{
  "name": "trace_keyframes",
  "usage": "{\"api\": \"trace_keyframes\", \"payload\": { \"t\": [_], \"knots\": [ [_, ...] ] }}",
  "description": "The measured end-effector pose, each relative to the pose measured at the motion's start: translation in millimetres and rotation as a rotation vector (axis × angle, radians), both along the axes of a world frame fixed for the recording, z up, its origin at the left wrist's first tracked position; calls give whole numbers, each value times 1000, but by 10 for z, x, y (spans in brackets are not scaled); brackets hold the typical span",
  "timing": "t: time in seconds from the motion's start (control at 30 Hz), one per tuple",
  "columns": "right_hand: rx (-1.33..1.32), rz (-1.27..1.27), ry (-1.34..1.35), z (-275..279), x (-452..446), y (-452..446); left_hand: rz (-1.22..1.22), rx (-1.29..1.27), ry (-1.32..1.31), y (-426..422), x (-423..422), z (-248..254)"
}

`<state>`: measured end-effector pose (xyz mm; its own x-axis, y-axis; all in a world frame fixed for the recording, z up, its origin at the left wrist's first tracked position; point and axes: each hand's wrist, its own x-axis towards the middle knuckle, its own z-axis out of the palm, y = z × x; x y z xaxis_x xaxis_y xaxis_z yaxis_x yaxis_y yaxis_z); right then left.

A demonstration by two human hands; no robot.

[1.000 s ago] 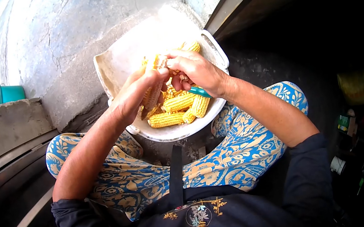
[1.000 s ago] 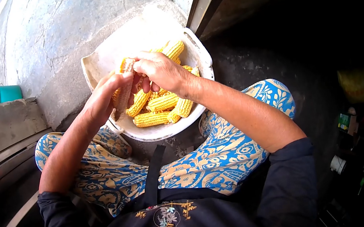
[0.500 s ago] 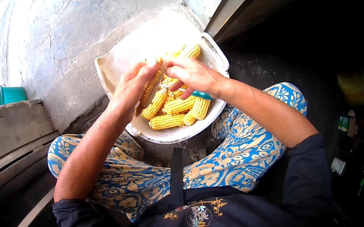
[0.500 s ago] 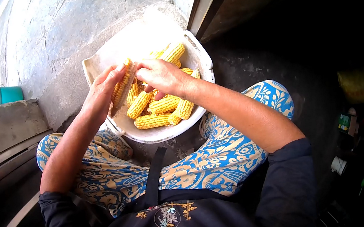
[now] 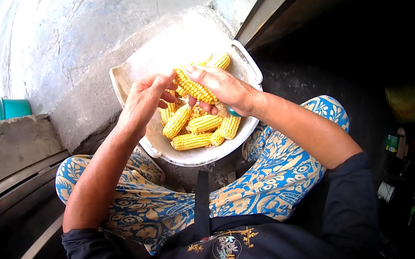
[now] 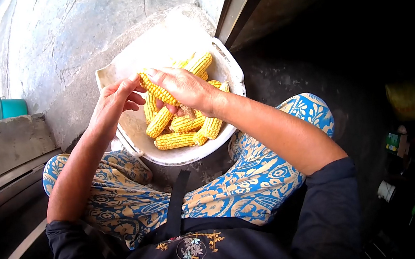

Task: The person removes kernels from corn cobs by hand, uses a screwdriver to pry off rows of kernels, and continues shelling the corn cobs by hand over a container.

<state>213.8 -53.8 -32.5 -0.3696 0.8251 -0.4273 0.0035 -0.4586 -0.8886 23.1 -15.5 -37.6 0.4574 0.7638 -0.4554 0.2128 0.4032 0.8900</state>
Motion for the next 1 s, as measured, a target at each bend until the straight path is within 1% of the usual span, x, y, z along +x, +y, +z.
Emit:
{"api": "trace_keyframes", "payload": {
  "t": [0.03, 0.07, 0.13, 0.2, 0.27, 0.4, 0.47, 0.57, 0.67, 0.7, 0.73, 0.8, 0.83, 0.87, 0.9, 0.93, 1.0],
  "knots": [
    [3, -61, 2, 33, -29, -29, -15, 28, 25, 21, -17, -10],
    [3, -63, 2, 25, -20, -20, -31, 55, 50, 39, -33, -16],
    [7, -141, 73, -5, 15, 9, -14, 65, 46, 61, -52, -3],
    [14, -153, 87, 19, 56, 44, 3, 76, 41, 84, -78, 24],
    [25, -165, 101, 74, 71, 54, -60, 85, 83, 99, -98, 74],
    [128, -108, 27, 92, 51, 60, -44, 75, 37, 58, -83, 265],
    [182, -107, -2, 89, 50, 60, 49, 198, -113, 7, -59, 428],
    [218, -131, -26, 124, -18, 40, 95, 337, -184, -82, -119, 685],
    [229, -130, -69, 24, -22, 61, 111, 501, -270, -125, -215, 852],
    [208, -179, -69, 3, -60, 67, 102, 521, -278, -120, -251, 893],
    [207, -176, -70, 6, -56, 61, 112, 545, -326, -121, -254, 912],
    [80, -233, -51, 33, -56, 57, 104, 543, -298, -121, -281, 922],
    [79, -226, -49, -22, -45, 63, 110, 543, -294, -116, -270, 912],
    [270, -194, -127, -120, -22, 70, 129, 557, -216, -105, -238, 893],
    [462, -159, -205, -106, -32, 86, 148, 571, -139, -88, -217, 872],
    [462, -153, -203, -80, -29, 83, 154, 571, -137, -67, -210, 849],
    [100, -104, -2, 10, -31, 57, 78, 609, 17, -18, -196, 816]
  ]
}}
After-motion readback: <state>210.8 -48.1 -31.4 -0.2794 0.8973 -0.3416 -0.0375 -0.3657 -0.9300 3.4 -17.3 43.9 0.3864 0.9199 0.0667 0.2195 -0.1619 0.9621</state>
